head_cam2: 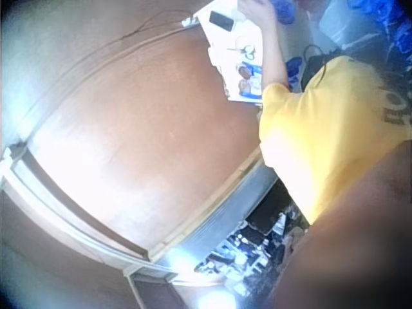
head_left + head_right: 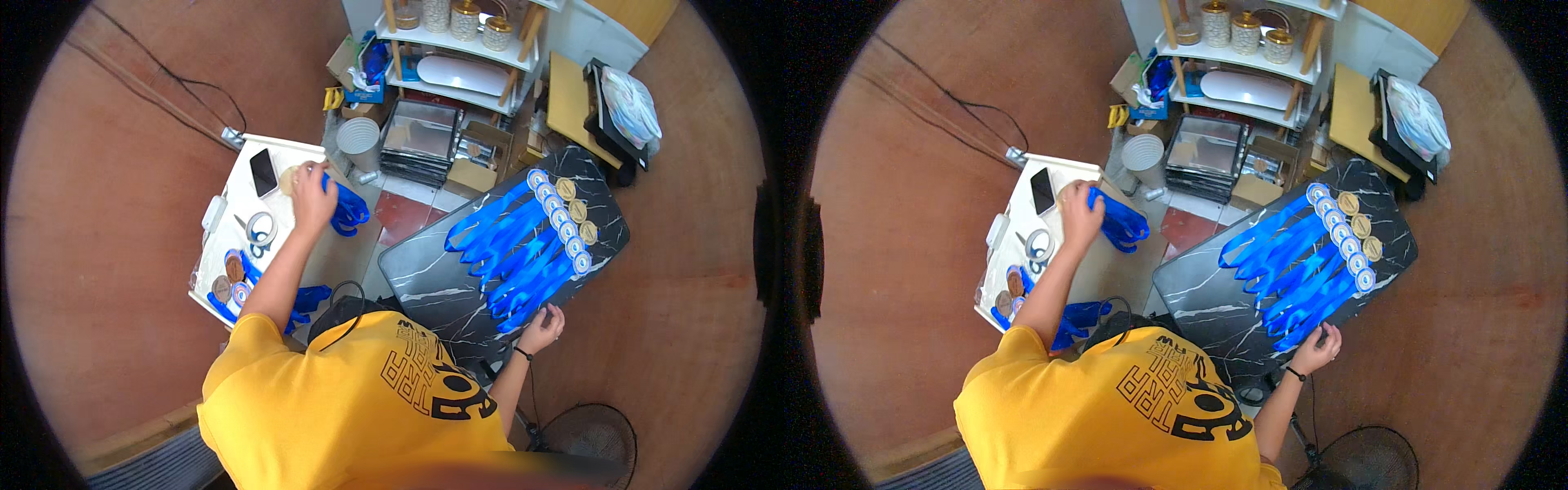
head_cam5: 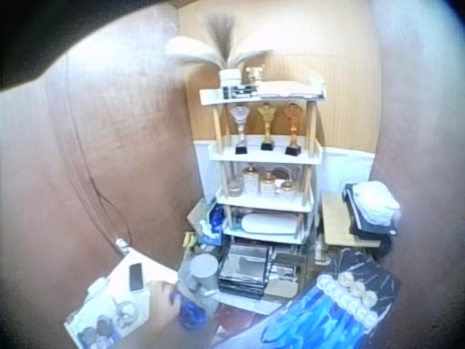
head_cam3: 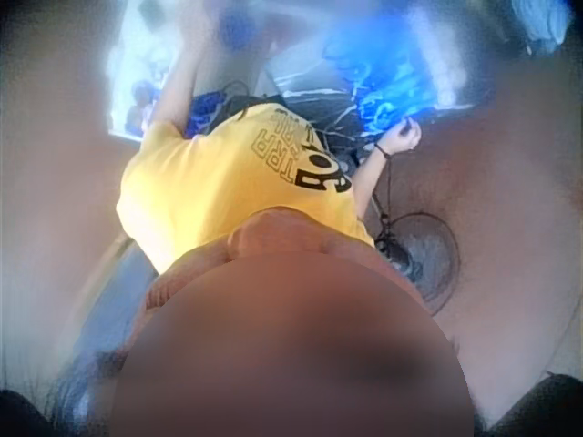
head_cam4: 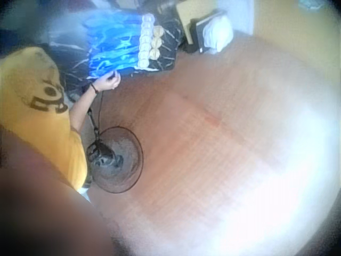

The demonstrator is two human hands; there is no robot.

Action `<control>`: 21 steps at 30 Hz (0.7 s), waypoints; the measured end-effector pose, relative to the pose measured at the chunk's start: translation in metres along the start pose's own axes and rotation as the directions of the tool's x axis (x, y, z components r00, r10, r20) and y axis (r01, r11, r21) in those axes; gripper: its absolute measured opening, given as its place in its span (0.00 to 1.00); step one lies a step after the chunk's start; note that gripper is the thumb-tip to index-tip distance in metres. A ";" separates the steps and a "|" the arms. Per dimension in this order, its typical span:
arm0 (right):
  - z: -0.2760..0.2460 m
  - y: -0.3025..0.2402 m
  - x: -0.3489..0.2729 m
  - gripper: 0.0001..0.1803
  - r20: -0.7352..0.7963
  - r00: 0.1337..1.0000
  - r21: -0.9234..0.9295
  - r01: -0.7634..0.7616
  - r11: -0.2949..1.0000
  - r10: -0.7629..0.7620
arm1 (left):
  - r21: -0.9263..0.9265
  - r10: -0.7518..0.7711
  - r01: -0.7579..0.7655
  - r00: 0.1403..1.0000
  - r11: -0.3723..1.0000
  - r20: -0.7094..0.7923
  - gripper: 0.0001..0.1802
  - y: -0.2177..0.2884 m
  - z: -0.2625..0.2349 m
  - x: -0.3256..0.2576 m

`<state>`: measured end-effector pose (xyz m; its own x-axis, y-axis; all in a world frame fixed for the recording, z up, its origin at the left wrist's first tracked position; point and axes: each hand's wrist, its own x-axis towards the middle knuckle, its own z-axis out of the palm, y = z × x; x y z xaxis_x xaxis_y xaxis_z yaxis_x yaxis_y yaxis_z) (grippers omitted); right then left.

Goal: The person assembles medals by attaching blue ribbons to round metal medallions. They pick up each medallion, thread the ribbon through its center, and place the completed medal on a black marble table. The process is repeated for multiple medals.

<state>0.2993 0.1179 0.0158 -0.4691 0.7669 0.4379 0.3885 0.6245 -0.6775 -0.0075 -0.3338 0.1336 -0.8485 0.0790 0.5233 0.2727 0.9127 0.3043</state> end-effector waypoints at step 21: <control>-0.019 -0.025 -0.010 0.07 0.134 0.991 0.029 -0.014 0.999 0.010 | -0.019 -0.022 0.043 0.792 0.999 0.610 0.48 -0.177 0.022 0.044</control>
<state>0.3094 0.0971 0.0394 -0.5672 0.7466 0.3477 0.3721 0.6089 -0.7005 -0.1028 -0.4832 0.0853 -0.9547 0.2872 -0.0782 0.2450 0.9074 0.3415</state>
